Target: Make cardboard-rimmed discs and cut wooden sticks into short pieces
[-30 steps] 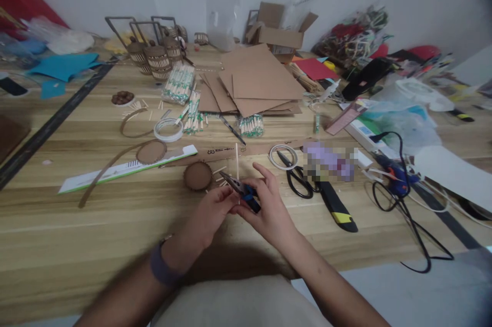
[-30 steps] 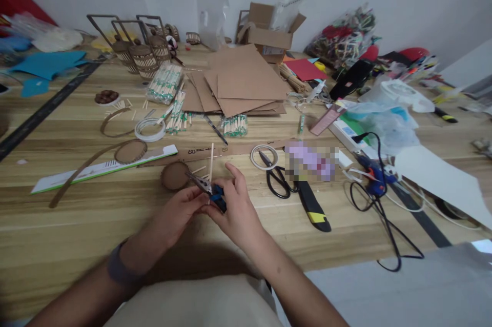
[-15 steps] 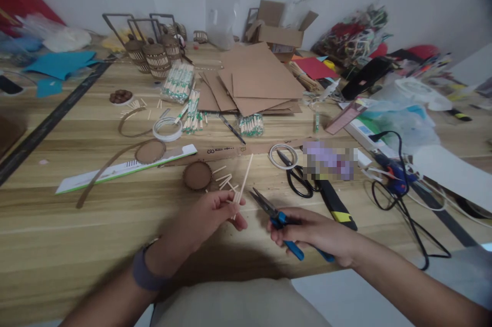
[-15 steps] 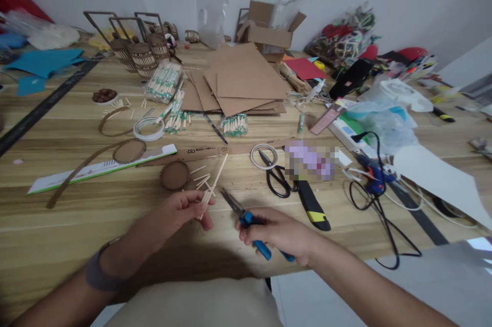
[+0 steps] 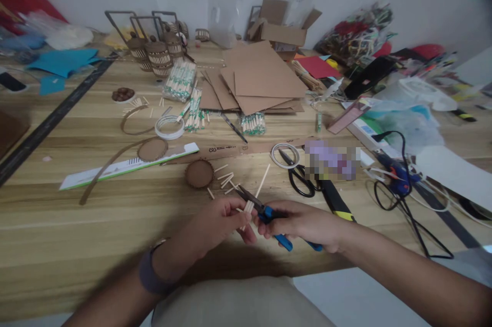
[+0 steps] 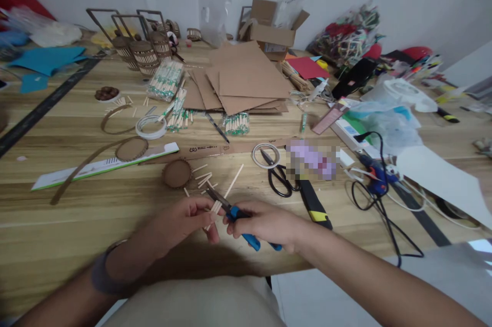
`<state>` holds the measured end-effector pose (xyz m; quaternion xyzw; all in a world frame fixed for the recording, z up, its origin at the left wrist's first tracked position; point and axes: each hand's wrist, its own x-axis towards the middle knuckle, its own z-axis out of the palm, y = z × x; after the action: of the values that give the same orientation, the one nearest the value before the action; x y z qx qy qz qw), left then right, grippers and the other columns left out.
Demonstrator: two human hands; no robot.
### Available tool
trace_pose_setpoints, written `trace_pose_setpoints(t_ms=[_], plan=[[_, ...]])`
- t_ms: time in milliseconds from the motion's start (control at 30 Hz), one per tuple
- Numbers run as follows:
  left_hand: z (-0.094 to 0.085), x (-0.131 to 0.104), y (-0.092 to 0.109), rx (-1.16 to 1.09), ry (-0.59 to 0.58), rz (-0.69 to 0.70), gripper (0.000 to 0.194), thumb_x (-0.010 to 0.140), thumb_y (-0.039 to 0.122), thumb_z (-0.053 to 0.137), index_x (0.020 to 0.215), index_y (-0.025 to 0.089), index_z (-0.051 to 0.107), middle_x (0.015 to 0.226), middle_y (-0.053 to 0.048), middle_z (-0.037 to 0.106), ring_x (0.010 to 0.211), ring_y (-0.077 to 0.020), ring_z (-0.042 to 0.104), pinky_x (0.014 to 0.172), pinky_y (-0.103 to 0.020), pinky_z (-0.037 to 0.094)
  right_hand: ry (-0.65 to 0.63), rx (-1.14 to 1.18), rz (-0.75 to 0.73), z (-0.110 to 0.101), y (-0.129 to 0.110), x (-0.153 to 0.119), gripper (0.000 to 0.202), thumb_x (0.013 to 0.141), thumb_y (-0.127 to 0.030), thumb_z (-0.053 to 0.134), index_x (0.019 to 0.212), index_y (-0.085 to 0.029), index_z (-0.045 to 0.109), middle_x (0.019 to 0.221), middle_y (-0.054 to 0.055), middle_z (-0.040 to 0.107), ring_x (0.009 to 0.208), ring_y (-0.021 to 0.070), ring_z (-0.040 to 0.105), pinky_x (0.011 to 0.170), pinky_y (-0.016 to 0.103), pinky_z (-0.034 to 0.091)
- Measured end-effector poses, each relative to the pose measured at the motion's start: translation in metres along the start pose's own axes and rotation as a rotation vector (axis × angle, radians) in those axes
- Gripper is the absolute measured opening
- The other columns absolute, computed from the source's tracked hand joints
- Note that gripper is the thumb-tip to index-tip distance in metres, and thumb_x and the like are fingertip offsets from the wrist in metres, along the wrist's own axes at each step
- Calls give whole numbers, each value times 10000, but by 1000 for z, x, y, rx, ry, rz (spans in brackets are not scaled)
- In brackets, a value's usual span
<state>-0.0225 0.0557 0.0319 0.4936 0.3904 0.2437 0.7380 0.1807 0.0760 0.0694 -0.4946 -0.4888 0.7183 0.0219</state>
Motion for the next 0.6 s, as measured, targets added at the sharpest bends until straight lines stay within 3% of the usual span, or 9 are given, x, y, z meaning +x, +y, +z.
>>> trace_pose_setpoints(t_ms=[600], plan=[[0,2,-2,-24,-28,7,235,833,413,597,771,191,645,711,-14,688,676,-168,647,735,-318,508,-28,15,-9,-3,3,2,266,637,-281,647,885,-184,649,876,16,633,810,158,549,616,242,385]])
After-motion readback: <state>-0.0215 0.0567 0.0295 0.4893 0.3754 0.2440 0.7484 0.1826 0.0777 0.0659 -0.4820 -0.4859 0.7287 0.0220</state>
